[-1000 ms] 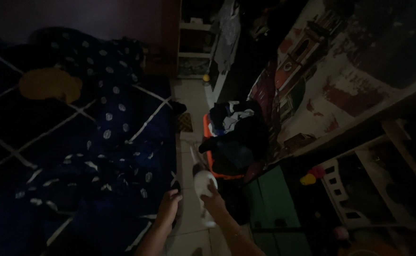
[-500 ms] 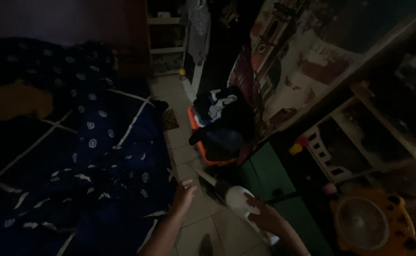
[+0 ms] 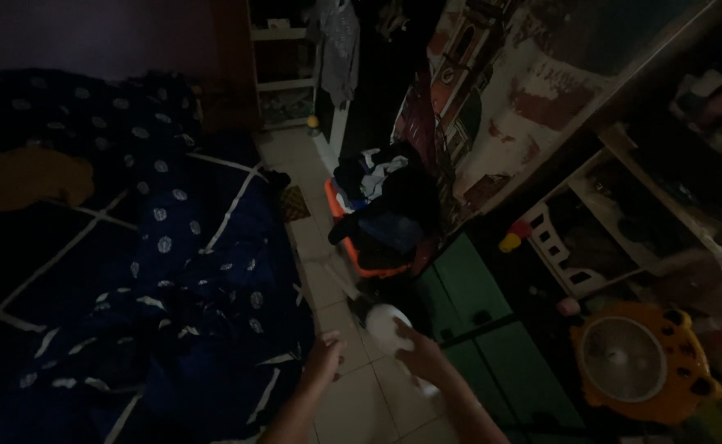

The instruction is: Vacuuming the floor of a bedroom.

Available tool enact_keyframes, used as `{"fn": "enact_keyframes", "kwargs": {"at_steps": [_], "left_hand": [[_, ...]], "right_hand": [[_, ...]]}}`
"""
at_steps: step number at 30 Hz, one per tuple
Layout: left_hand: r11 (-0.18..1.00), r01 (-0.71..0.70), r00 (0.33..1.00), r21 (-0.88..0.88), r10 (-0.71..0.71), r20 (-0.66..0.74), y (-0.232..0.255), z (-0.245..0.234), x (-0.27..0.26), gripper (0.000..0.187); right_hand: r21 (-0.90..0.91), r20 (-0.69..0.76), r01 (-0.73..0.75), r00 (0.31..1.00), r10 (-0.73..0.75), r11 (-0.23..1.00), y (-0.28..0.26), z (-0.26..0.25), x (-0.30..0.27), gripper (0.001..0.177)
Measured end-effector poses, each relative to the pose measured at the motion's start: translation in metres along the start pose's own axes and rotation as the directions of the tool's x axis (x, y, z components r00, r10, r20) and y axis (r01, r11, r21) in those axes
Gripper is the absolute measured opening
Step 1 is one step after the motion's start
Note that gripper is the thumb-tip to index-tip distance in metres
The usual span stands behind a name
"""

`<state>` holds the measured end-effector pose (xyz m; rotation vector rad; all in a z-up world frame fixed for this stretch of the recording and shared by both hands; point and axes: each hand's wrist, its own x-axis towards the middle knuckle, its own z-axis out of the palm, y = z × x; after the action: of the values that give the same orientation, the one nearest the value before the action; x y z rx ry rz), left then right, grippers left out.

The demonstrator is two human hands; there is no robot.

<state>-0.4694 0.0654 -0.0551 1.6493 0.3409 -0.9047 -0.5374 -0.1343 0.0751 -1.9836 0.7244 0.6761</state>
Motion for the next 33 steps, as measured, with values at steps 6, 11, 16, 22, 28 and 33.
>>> {"fn": "enact_keyframes", "kwargs": {"at_steps": [6, 11, 16, 22, 28, 33], "left_hand": [[0.997, 0.065, 0.997, -0.051, -0.067, -0.040, 0.013, 0.007, -0.020, 0.057], [0.995, 0.029, 0.989, -0.095, -0.042, -0.138, 0.001, 0.028, -0.024, 0.057], [0.993, -0.052, 0.994, -0.110, 0.041, -0.096, -0.012, 0.067, 0.001, 0.058], [0.997, -0.017, 0.998, -0.078, 0.012, -0.065, 0.008, 0.121, -0.018, 0.060], [0.996, -0.010, 0.997, -0.088, 0.004, -0.075, 0.001, 0.115, -0.010, 0.058], [0.947, 0.209, 0.968, -0.243, -0.237, -0.089, -0.036, 0.090, 0.025, 0.059]], "right_hand": [[-0.035, -0.043, 0.331, 0.942, -0.333, 0.943, 0.044, 0.036, 0.108, 0.078], [-0.039, 0.014, 0.249, 0.968, -0.249, 0.968, 0.043, 0.019, 0.079, 0.083], [-0.151, 0.140, 0.266, 0.959, -0.246, 0.952, 0.079, -0.035, 0.050, 0.082], [-0.227, 0.246, 0.258, 0.948, -0.201, 0.939, 0.116, -0.110, 0.038, 0.078], [-0.380, 0.271, 0.416, 0.904, -0.331, 0.826, 0.139, -0.150, 0.098, 0.076], [-0.450, 0.294, 0.370, 0.921, -0.257, 0.813, 0.091, -0.155, 0.125, 0.083]]}}
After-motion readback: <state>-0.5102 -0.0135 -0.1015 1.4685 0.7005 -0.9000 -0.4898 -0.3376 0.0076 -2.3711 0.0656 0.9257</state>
